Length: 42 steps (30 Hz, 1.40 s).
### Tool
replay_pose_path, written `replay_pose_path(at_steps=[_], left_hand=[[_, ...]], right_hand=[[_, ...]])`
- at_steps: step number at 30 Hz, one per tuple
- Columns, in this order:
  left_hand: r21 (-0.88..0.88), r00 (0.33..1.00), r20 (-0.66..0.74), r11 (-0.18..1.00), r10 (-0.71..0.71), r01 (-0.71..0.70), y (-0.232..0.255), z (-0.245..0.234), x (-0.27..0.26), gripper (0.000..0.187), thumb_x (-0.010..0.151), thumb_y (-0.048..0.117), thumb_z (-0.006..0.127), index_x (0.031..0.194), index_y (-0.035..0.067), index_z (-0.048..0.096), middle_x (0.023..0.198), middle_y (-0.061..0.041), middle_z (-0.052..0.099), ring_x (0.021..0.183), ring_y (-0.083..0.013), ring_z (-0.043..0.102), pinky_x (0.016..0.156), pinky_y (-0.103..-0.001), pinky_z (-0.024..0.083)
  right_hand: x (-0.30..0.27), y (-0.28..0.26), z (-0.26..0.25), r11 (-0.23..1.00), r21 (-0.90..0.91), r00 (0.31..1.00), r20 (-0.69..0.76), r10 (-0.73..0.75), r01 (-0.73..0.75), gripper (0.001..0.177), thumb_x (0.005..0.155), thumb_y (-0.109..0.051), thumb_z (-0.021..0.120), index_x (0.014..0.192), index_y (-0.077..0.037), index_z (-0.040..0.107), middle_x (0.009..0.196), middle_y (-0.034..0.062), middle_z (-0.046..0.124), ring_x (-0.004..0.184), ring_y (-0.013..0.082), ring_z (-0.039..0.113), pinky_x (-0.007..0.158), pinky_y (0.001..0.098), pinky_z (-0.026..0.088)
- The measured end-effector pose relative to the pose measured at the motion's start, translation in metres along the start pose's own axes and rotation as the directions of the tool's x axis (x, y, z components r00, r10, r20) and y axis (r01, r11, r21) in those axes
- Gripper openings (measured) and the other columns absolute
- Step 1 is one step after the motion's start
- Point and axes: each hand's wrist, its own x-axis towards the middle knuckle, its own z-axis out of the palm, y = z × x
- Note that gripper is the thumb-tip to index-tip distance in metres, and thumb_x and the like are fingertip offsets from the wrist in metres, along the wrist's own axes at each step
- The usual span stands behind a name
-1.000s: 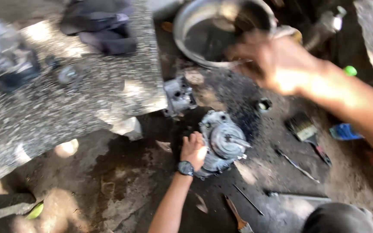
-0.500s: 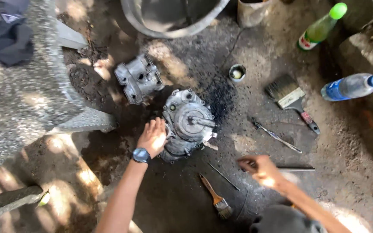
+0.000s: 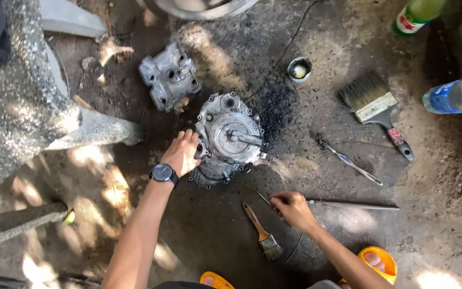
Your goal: Cleaning and inspecting motorcycle engine casing and internal components using a brush and cloth.
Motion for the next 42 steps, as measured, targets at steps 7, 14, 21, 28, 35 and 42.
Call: replay_pose_path(at_steps=[7,14,21,28,35,42], left_hand=[[0.009,0.997,0.057,0.998,-0.060,0.059,-0.003,0.007,0.006,0.070,0.069,0.016,0.087,0.126,-0.005,0.051,0.131,-0.020,0.052,0.126,-0.0384,0.049,0.107,-0.044,0.044],[0.003,0.999,-0.003,0.999,-0.036,0.036,-0.006,0.008,0.009,0.074,0.068,0.017,0.085,0.130,-0.006,0.051,0.135,-0.022,0.051,0.127,-0.0396,0.047,0.108,-0.044,0.043],[-0.049,0.995,0.051,0.995,-0.088,0.090,-0.005,0.006,0.006,0.070,0.070,0.018,0.084,0.129,-0.001,0.052,0.134,-0.019,0.050,0.130,-0.0381,0.047,0.109,-0.043,0.045],[-0.082,0.991,0.081,0.991,-0.103,0.110,-0.005,0.005,0.005,0.073,0.069,0.017,0.085,0.132,0.002,0.051,0.133,-0.018,0.046,0.128,-0.0378,0.048,0.107,-0.043,0.048],[-0.297,0.994,-0.100,0.955,-0.032,0.001,-0.027,0.019,-0.023,0.073,0.062,0.017,0.089,0.128,0.002,0.059,0.120,-0.017,0.056,0.116,-0.0387,0.055,0.102,-0.045,0.050],[-0.610,0.980,-0.158,0.792,-0.124,0.001,-0.025,0.019,-0.045,0.070,0.066,0.018,0.091,0.127,-0.002,0.062,0.122,-0.014,0.064,0.105,-0.0281,0.069,0.092,-0.036,0.057]], right_hand=[[0.027,-0.017,0.004,0.914,0.405,0.996,-0.086,0.024,0.013,0.034,0.095,-0.014,0.063,0.124,0.003,0.069,0.087,0.0097,0.076,0.057,0.0125,0.062,0.048,0.0288,0.051],[0.060,-0.018,0.004,0.786,0.611,0.977,-0.210,0.043,0.097,0.037,0.095,-0.011,0.065,0.127,0.007,0.066,0.096,0.0121,0.072,0.068,0.0152,0.062,0.053,0.0291,0.051],[0.100,-0.018,0.007,0.625,0.776,0.979,-0.184,0.087,0.090,0.043,0.091,-0.002,0.060,0.133,0.007,0.059,0.115,0.0148,0.071,0.097,0.0220,0.068,0.080,0.0350,0.059],[0.108,-0.019,0.006,0.521,0.848,0.983,-0.164,0.086,0.096,0.041,0.087,0.006,0.058,0.128,0.013,0.059,0.109,0.0244,0.068,0.096,0.0276,0.069,0.084,0.0358,0.060],[0.067,-0.085,-0.018,0.625,0.769,0.979,-0.202,0.038,0.135,0.036,0.088,0.002,0.058,0.122,0.013,0.065,0.102,0.0233,0.073,0.090,0.0265,0.072,0.083,0.0331,0.063],[0.020,-0.219,-0.062,0.958,0.056,0.937,-0.234,-0.260,0.280,0.032,0.092,-0.018,0.065,0.118,-0.001,0.074,0.096,0.0142,0.078,0.081,0.0224,0.073,0.074,0.0353,0.061]])
